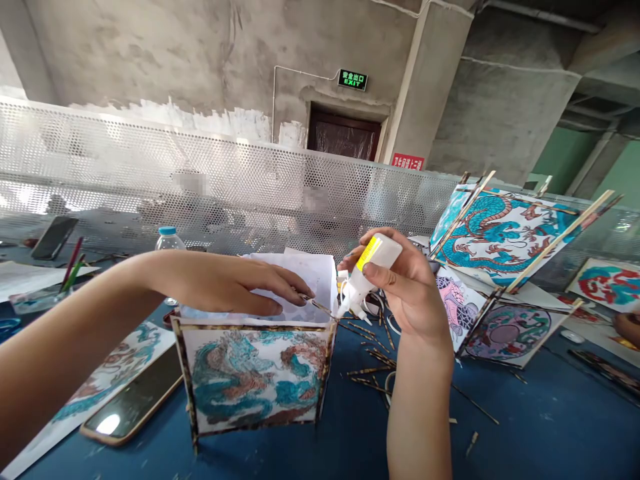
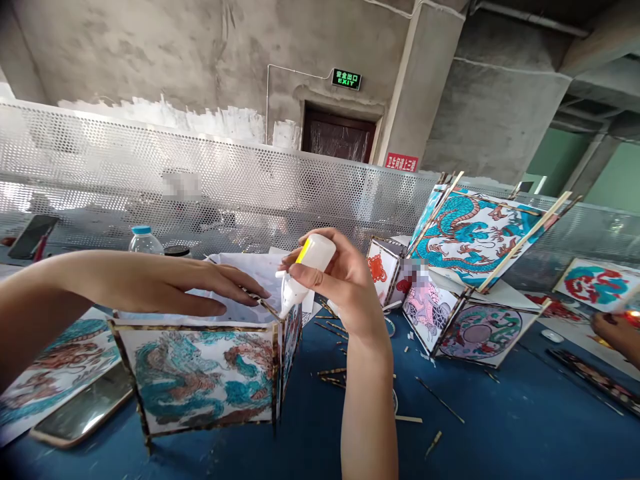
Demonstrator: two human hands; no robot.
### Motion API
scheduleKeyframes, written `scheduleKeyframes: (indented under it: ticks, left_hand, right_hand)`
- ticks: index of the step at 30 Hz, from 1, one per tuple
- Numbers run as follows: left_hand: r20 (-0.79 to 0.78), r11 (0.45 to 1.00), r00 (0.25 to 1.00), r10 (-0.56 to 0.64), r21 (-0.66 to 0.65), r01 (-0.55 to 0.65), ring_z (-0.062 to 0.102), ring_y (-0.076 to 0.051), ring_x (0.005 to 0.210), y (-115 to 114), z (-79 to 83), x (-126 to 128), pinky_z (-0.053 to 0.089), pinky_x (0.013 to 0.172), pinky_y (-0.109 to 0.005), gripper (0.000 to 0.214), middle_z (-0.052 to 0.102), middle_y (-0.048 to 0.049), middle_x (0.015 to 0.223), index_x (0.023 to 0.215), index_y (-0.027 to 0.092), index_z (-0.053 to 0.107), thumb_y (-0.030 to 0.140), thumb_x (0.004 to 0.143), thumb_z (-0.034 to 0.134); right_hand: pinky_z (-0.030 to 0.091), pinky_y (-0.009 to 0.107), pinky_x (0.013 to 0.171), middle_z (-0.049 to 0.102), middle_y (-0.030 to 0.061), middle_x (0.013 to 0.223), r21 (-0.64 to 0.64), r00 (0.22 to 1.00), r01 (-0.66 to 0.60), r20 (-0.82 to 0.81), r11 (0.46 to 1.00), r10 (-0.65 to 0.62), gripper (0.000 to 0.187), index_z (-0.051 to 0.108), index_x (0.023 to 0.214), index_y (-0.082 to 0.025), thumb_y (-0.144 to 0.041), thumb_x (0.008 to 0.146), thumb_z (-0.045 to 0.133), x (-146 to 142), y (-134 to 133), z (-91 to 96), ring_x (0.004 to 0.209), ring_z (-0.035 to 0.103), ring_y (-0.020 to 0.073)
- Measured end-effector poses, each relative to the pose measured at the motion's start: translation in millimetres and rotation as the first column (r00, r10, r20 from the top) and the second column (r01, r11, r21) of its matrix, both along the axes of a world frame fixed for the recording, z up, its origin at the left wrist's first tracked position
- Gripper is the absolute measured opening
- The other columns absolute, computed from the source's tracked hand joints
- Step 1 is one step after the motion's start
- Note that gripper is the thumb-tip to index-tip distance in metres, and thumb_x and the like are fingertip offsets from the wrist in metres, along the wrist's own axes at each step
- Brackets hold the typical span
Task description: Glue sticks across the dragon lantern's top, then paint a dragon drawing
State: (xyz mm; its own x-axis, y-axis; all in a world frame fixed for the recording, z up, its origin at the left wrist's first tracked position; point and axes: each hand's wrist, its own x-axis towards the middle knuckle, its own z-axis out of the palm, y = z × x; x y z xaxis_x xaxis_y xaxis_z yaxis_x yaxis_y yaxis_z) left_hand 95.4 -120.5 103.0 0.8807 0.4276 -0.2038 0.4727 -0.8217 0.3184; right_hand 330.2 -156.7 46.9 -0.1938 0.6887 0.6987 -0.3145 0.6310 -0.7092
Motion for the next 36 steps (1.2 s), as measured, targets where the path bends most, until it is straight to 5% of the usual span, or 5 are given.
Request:
scheduleKeyframes:
  ticks: [11, 36]
  left_hand:
    - [0.046, 0.996, 0.995, -0.091, 0.019, 0.091, 0.038, -0.018, 0.127, -5.5, 2.1, 5.3, 0.030, 0.103, -0.022, 0.050, 0.039, 0.0034, 0.142, 0.131, 0.034, 0.045, 0.011, 0.087, 0.039]
    - [0.028, 0.998, 0.998, -0.065, -0.023, 0.065, 0.040, -0.021, 0.125, -1.6, -0.8, 6.2, 0.031, 0.102, -0.026, 0.038, 0.044, 0.0020, 0.138, 0.127, 0.034, 0.050, 0.031, 0.091, 0.042]
  right_hand:
    - [0.050, 0.031, 0.071, 0.066, -0.0015, 0.081, 0.009, 1.000, 0.005, 0.002, 1.000, -0.005, 0.025, 0.056, 0.093, -0.023, -0.013, 0.074, 0.068, -0.6, -1.5, 0.9, 0.076, 0.063, 0.0144]
    - [0.050, 0.032, 0.072, 0.064, -0.0015, 0.083, -0.017, 0.997, 0.043, 0.072, 0.999, -0.042, 0.027, 0.055, 0.093, -0.024, -0.015, 0.071, 0.068, -3.2, -4.9, 0.4, 0.078, 0.063, 0.0157]
